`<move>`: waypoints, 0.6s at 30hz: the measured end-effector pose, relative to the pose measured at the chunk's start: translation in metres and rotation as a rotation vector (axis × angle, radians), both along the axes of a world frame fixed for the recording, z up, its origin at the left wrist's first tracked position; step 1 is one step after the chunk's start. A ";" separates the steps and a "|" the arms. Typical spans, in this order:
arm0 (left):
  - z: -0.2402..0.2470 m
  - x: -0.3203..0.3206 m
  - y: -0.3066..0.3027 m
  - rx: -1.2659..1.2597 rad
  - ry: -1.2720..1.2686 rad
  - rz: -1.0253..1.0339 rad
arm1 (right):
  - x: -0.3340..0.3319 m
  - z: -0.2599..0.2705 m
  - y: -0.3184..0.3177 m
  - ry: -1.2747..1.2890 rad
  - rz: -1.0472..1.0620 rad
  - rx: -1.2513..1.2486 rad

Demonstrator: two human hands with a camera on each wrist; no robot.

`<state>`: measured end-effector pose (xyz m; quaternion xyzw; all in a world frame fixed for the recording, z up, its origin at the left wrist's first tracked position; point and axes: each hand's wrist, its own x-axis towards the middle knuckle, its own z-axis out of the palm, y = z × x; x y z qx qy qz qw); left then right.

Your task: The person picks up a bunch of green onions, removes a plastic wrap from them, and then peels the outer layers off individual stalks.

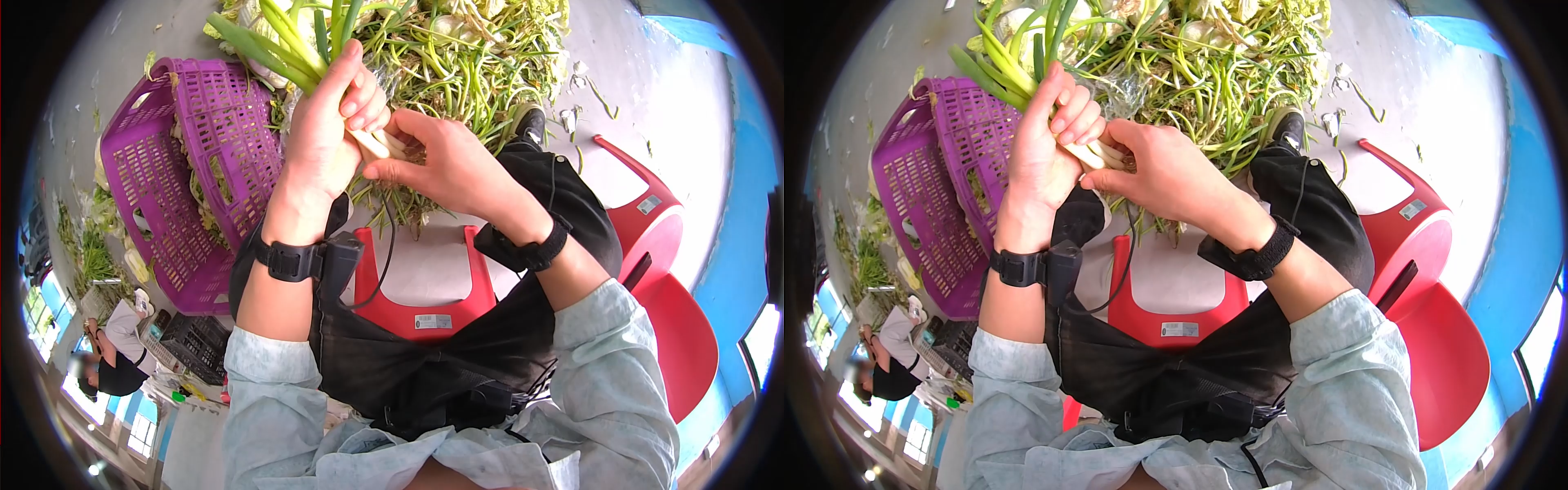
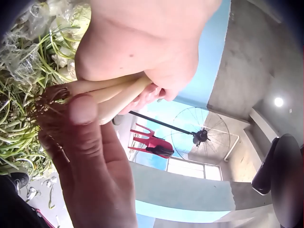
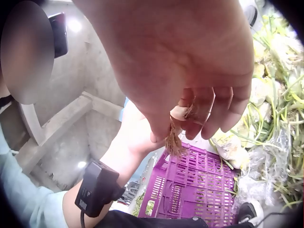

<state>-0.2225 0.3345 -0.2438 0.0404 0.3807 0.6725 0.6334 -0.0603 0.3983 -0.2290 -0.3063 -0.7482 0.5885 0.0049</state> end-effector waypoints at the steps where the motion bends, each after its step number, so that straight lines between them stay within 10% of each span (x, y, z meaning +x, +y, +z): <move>1: 0.001 0.001 0.001 -0.024 0.027 0.003 | 0.000 -0.002 0.000 -0.011 0.014 0.000; 18: 0.014 -0.004 -0.003 -0.086 0.247 0.060 | 0.051 -0.148 -0.031 -0.477 0.181 0.110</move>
